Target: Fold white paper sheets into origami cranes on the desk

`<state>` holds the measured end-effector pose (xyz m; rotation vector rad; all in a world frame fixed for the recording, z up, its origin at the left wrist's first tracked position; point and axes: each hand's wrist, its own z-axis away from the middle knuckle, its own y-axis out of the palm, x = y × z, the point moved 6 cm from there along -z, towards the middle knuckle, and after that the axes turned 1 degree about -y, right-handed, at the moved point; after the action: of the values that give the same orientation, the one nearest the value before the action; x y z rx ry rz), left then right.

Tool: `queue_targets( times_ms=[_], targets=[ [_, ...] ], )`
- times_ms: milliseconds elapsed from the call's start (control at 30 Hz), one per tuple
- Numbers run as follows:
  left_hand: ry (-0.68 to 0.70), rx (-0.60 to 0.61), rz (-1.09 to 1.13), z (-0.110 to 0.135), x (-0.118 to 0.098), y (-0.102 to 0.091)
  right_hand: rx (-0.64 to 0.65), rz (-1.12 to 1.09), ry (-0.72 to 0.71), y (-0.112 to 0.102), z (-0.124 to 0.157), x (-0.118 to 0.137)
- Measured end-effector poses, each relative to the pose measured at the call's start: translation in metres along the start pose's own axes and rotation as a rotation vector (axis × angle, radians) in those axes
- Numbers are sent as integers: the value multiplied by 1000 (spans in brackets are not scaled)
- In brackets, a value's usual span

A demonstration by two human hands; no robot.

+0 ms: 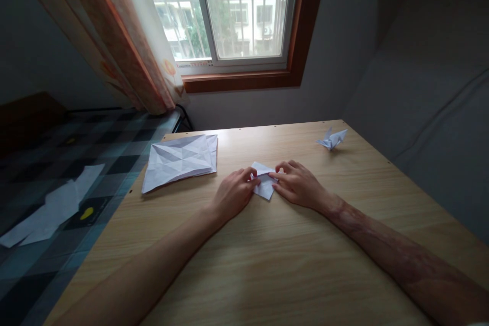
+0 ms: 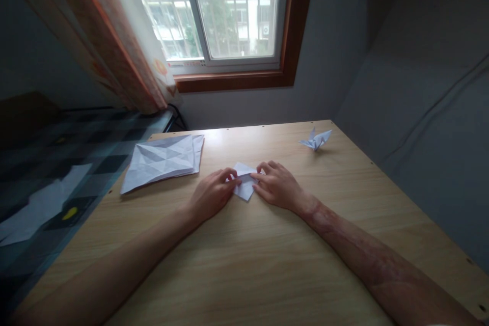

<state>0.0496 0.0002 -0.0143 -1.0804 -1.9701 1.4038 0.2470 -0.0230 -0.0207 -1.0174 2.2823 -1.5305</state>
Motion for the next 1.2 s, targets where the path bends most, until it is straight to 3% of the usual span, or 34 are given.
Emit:
queue_targets(
  times_ms=[267,567,767,1200],
  targets=[
    [-11,33,142,-2,5,3,-54,-51,115,4,1,-15],
    [-98,58,352,-7,7,-4,-125,-328,254,2,0,-29],
    [-212,-21,354,-9,-2,-13,-113,-389,222,3,-3,-26],
    [-222,-18,663,-9,13,-3,-103,-360,179,1,-3,-21]
  ],
)
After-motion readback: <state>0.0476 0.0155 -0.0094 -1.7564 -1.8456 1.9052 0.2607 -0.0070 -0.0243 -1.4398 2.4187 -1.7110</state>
